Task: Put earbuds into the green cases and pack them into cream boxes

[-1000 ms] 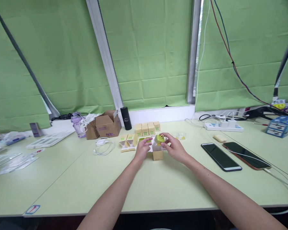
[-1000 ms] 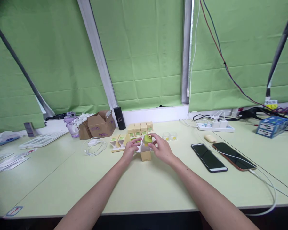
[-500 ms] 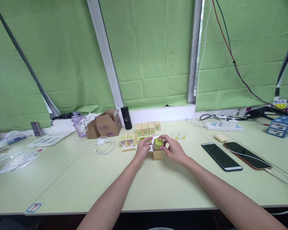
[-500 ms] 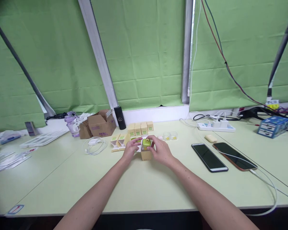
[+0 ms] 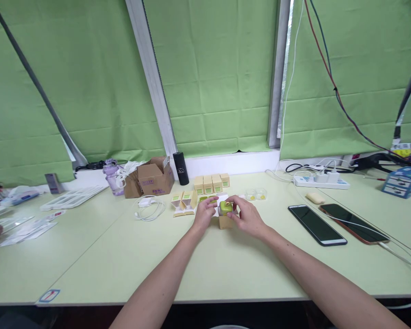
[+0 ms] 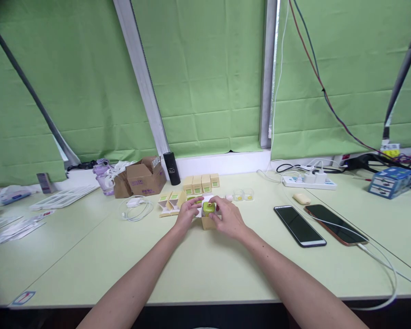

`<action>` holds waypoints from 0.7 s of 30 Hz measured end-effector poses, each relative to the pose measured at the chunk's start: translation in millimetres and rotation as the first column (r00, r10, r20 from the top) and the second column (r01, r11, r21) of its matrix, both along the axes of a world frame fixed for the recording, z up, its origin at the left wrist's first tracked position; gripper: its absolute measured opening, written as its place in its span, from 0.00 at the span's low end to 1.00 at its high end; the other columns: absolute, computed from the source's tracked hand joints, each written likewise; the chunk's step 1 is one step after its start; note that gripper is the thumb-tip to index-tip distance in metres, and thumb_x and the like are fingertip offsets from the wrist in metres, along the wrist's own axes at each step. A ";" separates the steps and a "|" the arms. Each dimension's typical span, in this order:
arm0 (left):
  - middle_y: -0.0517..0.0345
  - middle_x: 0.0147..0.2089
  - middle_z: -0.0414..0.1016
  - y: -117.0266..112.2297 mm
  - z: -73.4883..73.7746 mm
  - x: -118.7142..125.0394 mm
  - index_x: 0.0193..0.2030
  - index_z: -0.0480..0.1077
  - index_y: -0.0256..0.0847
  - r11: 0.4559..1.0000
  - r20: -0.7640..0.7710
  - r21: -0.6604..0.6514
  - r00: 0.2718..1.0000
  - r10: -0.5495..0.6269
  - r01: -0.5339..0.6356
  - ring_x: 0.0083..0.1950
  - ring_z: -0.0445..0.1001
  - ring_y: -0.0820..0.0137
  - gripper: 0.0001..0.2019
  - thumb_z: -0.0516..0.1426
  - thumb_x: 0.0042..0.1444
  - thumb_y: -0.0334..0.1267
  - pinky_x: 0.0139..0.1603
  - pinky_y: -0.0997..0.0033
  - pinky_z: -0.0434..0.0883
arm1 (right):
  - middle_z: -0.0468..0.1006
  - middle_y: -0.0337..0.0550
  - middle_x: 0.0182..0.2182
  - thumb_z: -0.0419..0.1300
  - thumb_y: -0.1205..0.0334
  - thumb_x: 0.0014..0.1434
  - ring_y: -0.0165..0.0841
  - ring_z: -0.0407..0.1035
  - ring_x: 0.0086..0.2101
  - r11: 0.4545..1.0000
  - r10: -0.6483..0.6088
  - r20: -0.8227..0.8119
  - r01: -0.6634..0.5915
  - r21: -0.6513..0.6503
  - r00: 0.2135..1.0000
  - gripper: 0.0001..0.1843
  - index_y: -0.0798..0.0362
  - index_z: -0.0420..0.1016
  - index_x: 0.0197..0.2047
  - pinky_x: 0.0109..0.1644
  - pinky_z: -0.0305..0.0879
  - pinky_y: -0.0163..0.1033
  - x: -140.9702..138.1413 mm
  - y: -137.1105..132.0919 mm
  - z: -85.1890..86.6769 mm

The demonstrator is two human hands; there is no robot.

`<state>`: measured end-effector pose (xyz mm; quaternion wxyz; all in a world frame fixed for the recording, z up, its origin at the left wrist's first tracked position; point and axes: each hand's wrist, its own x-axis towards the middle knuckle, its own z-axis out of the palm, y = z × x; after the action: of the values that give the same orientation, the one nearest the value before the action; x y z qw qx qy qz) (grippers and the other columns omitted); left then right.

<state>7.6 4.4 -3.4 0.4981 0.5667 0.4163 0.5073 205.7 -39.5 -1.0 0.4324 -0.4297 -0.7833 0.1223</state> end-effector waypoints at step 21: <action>0.48 0.42 0.85 3.1 -4.9 0.1 0.52 0.79 0.35 1.000 0.000 0.023 1.000 0.002 -0.002 0.34 0.75 0.69 0.32 0.54 0.34 0.27 0.34 0.74 0.65 | 0.80 0.43 0.39 0.53 0.63 0.70 0.40 0.71 0.39 0.997 -0.042 -0.046 0.044 0.059 0.998 0.08 0.46 0.74 0.44 0.42 0.63 0.42 -10.9 13.7 -13.5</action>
<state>7.7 7.5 -8.3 0.4910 0.5719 0.4111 0.5126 194.7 -25.8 -14.5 0.4650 -0.4304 -0.7672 0.0992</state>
